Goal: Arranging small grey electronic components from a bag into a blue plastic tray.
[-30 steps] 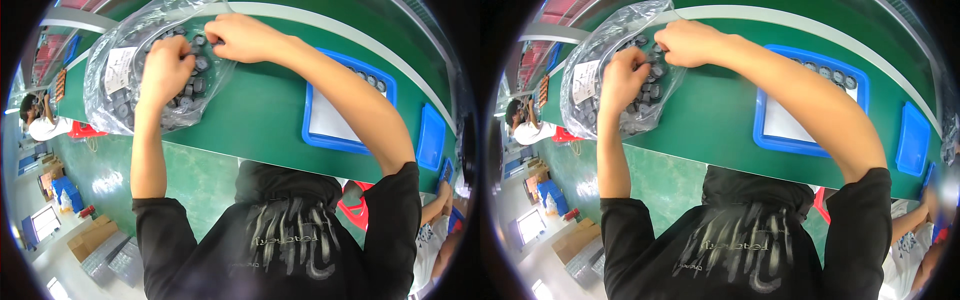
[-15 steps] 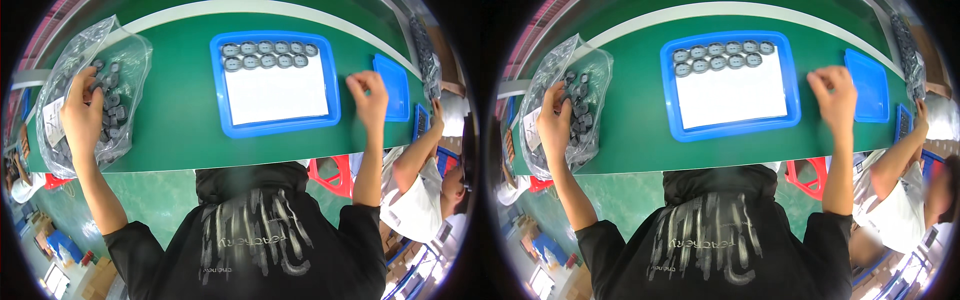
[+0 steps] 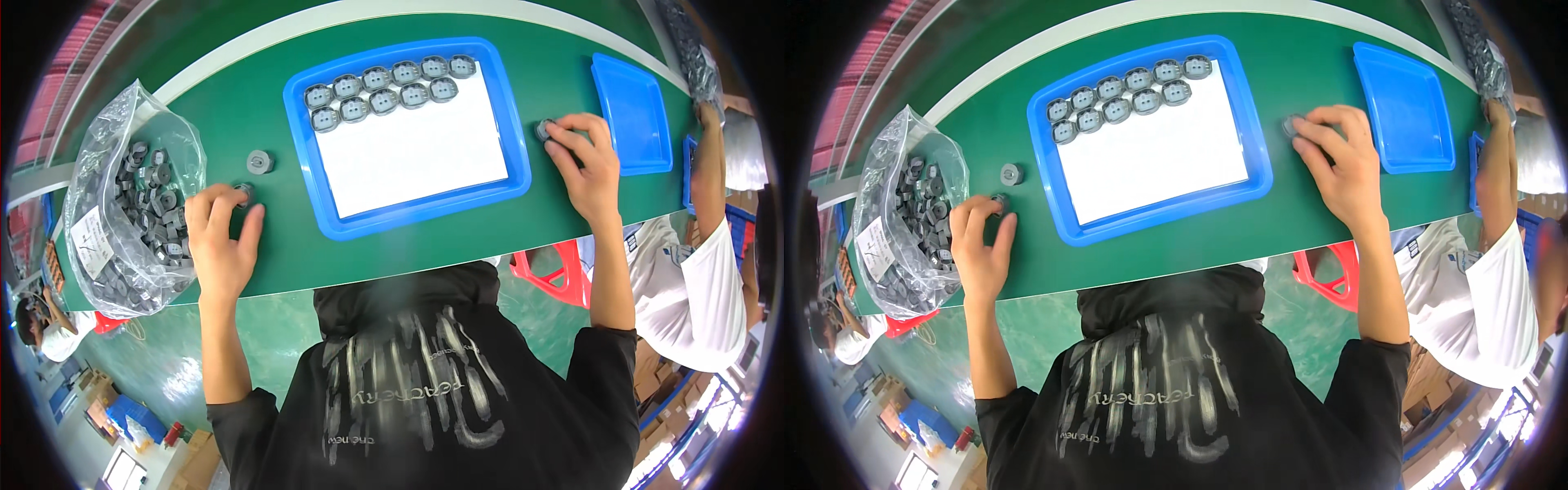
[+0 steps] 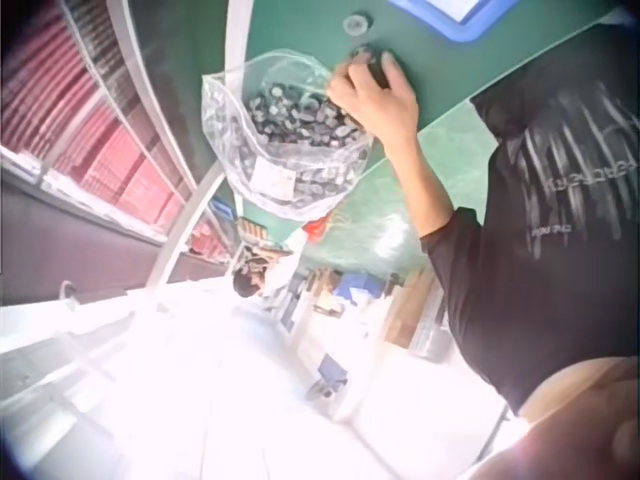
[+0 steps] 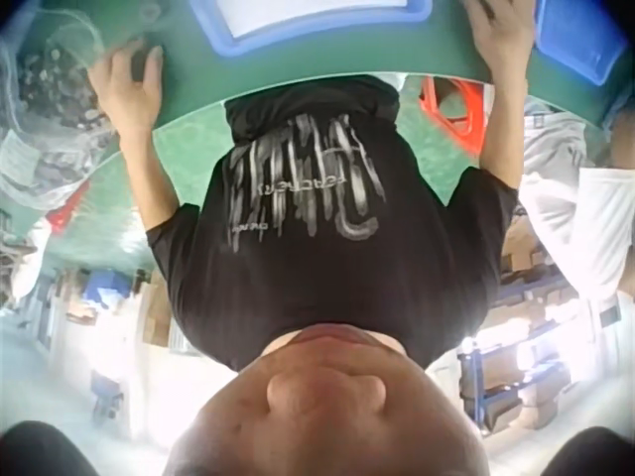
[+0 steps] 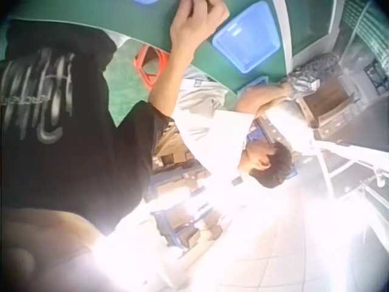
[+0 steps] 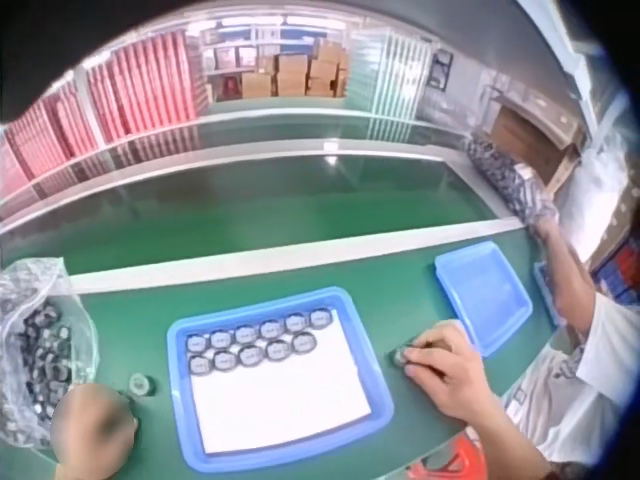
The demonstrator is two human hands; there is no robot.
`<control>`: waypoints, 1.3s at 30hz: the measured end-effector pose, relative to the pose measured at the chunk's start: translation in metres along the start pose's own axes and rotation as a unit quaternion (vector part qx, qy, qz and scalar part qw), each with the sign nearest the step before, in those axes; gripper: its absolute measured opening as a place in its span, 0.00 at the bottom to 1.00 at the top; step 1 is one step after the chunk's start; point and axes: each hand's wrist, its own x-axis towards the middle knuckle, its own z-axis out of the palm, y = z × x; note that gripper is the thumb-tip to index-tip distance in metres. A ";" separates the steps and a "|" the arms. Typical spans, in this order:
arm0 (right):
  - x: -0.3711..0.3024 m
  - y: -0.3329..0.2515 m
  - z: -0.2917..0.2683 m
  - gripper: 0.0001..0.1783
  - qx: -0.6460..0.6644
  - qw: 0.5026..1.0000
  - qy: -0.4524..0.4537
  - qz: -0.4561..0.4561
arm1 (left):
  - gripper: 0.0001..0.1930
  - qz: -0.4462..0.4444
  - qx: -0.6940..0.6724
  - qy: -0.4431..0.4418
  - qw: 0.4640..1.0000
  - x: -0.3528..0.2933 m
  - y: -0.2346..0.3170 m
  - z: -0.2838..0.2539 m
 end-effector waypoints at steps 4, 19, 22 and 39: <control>0.035 -0.020 -0.008 0.12 0.026 0.996 0.032 -0.078 | 0.09 -0.035 -0.025 0.022 0.999 0.004 0.002 0.001; 0.078 -0.032 0.039 0.10 -0.022 0.984 -0.024 -0.173 | 0.08 -0.038 -0.021 0.082 0.996 -0.011 0.009 0.021; 0.081 -0.031 0.042 0.10 -0.027 0.985 -0.019 -0.172 | 0.08 -0.051 -0.040 0.086 0.994 -0.010 0.007 0.020; 0.161 -0.205 0.130 0.11 0.003 0.929 -0.140 -0.341 | 0.09 -0.033 -0.047 0.139 0.989 -0.012 0.007 0.028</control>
